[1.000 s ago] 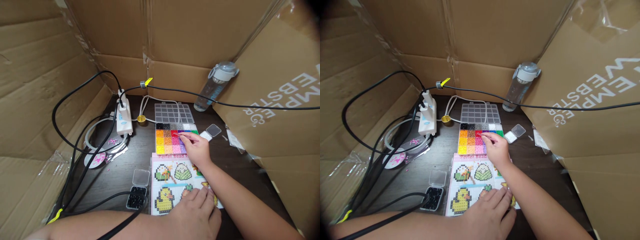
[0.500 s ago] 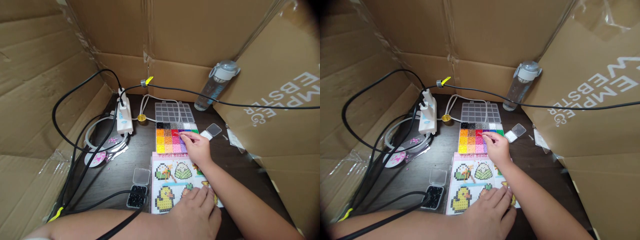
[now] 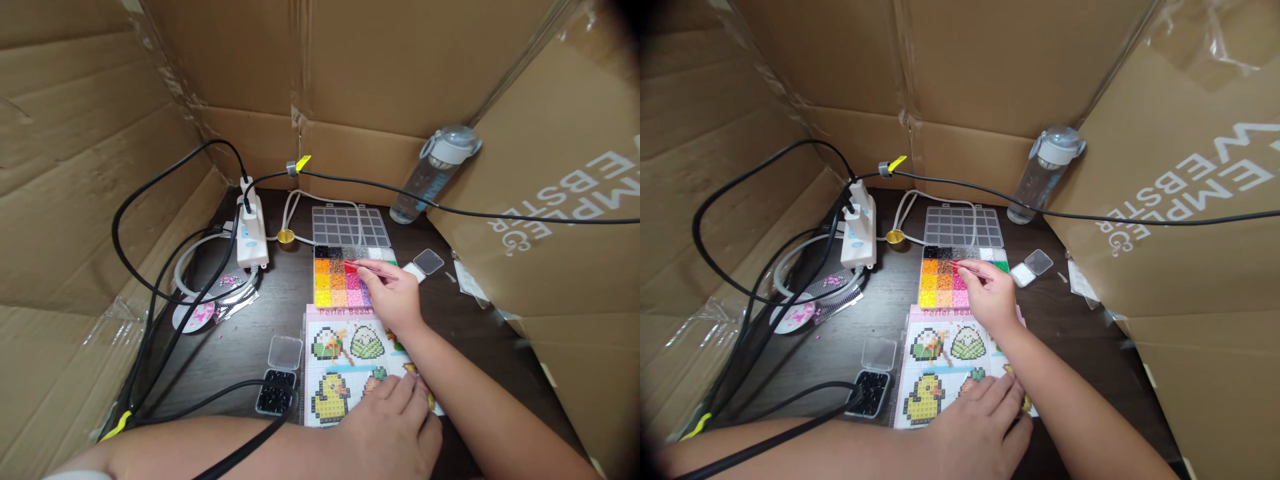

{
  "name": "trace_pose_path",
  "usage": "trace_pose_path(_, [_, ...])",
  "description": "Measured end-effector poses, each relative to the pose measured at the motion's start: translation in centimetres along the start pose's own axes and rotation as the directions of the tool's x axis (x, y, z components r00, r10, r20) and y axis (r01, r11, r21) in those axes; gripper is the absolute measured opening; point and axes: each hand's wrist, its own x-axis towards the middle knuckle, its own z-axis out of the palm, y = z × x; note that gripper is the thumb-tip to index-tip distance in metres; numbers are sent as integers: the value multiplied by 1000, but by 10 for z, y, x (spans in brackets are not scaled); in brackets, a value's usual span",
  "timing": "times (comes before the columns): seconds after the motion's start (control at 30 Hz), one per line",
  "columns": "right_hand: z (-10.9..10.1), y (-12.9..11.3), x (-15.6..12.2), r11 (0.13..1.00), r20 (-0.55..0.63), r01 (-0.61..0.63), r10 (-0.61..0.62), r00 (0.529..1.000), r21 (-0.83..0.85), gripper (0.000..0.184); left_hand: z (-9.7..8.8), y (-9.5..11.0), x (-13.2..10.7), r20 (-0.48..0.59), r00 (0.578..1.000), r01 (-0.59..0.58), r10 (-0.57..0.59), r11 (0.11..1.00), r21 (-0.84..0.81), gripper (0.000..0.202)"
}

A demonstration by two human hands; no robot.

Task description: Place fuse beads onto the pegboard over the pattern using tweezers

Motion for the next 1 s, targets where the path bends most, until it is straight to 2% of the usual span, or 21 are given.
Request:
trace_pose_path(0.17, [17,-9,2,997,97,-65,61,993,45,12,6,2,0,-66,997,29,-30,1000,-3,41])
trace_pose_path(0.23, [23,-8,1,993,104,-99,93,990,58,13,8,2,1,-59,998,34,-35,999,-19,42])
trace_pose_path(0.33, [27,-5,1,989,94,-126,118,988,81,15,7,1,2,-19,1000,18,-19,999,-38,57])
trace_pose_path(0.47, [19,-3,2,987,23,-146,145,989,69,18,2,-1,2,-16,1000,-5,4,1000,-16,65])
trace_pose_path(0.73, [-16,5,2,965,-82,-246,253,964,87,24,-5,-1,0,9,1000,-30,30,999,15,67])
trace_pose_path(1.0, [-9,13,0,967,-57,-240,246,968,88,24,-6,-1,1,29,1000,-9,10,1000,-26,65])
